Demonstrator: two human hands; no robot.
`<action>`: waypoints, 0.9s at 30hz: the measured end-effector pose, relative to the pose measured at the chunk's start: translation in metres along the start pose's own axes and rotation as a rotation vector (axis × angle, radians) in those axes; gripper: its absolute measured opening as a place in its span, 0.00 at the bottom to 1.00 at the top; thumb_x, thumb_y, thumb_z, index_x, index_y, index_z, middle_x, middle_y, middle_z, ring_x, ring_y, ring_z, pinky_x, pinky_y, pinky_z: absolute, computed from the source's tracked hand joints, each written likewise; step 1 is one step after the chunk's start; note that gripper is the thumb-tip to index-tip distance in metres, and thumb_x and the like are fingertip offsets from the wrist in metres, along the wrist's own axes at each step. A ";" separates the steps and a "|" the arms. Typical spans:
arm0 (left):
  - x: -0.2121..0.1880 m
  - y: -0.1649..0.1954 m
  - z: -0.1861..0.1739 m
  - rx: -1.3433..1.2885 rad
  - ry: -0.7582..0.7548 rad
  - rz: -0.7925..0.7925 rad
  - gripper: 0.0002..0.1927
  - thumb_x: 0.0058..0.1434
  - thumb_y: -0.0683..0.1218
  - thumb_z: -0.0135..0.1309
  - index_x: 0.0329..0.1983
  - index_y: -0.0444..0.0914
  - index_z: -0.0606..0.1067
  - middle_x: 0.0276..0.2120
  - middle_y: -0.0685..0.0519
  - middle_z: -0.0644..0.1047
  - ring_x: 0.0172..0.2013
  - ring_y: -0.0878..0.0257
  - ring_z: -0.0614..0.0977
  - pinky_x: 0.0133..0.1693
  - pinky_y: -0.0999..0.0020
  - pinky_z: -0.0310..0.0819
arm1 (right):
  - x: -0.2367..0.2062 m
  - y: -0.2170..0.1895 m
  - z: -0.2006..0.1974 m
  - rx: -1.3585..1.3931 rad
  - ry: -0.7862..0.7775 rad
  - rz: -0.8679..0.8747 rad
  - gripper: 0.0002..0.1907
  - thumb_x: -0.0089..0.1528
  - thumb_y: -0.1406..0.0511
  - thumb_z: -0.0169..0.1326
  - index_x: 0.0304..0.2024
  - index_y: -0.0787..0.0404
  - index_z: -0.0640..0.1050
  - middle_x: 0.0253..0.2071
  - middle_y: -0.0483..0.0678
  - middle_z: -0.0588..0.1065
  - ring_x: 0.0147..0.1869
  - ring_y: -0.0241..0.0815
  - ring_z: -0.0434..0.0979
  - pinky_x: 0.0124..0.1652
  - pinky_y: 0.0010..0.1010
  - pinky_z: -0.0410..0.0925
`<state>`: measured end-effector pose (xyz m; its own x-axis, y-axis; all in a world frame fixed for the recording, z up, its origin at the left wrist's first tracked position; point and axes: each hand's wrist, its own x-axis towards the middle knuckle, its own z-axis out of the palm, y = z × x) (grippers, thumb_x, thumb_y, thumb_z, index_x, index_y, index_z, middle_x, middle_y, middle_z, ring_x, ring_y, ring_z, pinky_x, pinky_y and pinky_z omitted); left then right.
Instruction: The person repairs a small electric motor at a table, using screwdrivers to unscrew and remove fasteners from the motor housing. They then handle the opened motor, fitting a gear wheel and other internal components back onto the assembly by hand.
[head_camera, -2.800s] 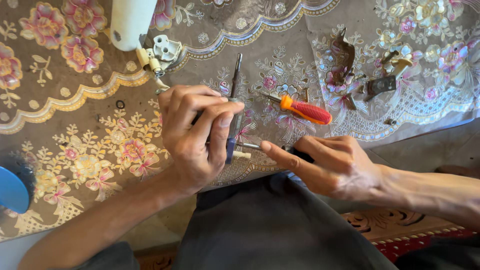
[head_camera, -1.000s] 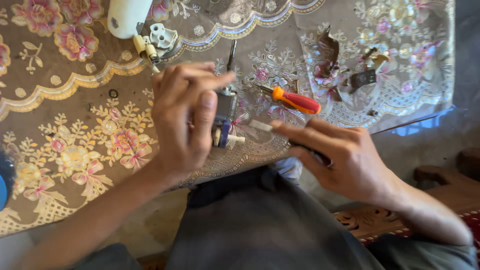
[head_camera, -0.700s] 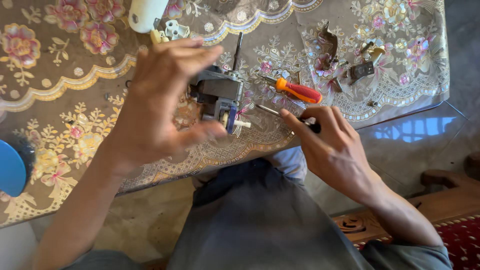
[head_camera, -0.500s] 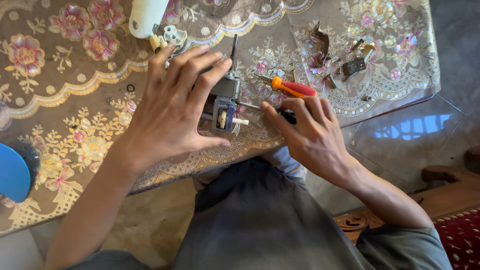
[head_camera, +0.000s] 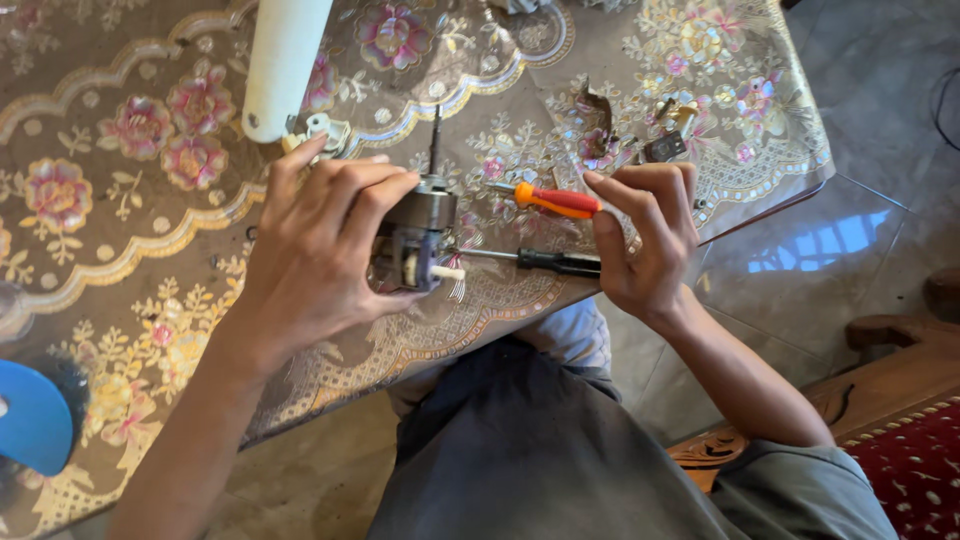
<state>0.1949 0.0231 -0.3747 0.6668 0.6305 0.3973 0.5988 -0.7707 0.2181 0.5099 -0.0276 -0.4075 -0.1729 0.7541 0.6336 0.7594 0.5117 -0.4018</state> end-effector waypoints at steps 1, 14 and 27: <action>0.001 -0.001 0.001 -0.037 0.008 -0.014 0.54 0.37 0.62 0.78 0.62 0.35 0.66 0.54 0.47 0.69 0.58 0.51 0.73 0.67 0.43 0.61 | 0.000 0.003 0.000 0.023 0.000 0.047 0.14 0.67 0.74 0.55 0.55 0.64 0.78 0.47 0.54 0.74 0.49 0.49 0.71 0.49 0.37 0.66; 0.006 -0.025 0.025 -0.829 0.515 -0.143 0.54 0.45 0.49 0.81 0.67 0.40 0.56 0.60 0.52 0.58 0.67 0.57 0.69 0.62 0.62 0.79 | 0.014 0.021 0.009 0.083 0.022 0.110 0.11 0.72 0.72 0.50 0.55 0.66 0.80 0.45 0.55 0.74 0.50 0.50 0.71 0.52 0.37 0.65; -0.015 -0.051 0.030 -0.857 0.643 -0.171 0.55 0.46 0.47 0.82 0.68 0.43 0.55 0.59 0.53 0.57 0.66 0.56 0.69 0.59 0.61 0.78 | 0.016 0.024 0.036 0.046 -0.043 0.151 0.10 0.72 0.73 0.52 0.55 0.66 0.77 0.45 0.52 0.77 0.50 0.45 0.71 0.54 0.33 0.66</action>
<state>0.1674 0.0558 -0.4188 0.0977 0.7614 0.6409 -0.0142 -0.6429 0.7658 0.5033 0.0119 -0.4303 -0.0865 0.8402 0.5354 0.7494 0.4089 -0.5208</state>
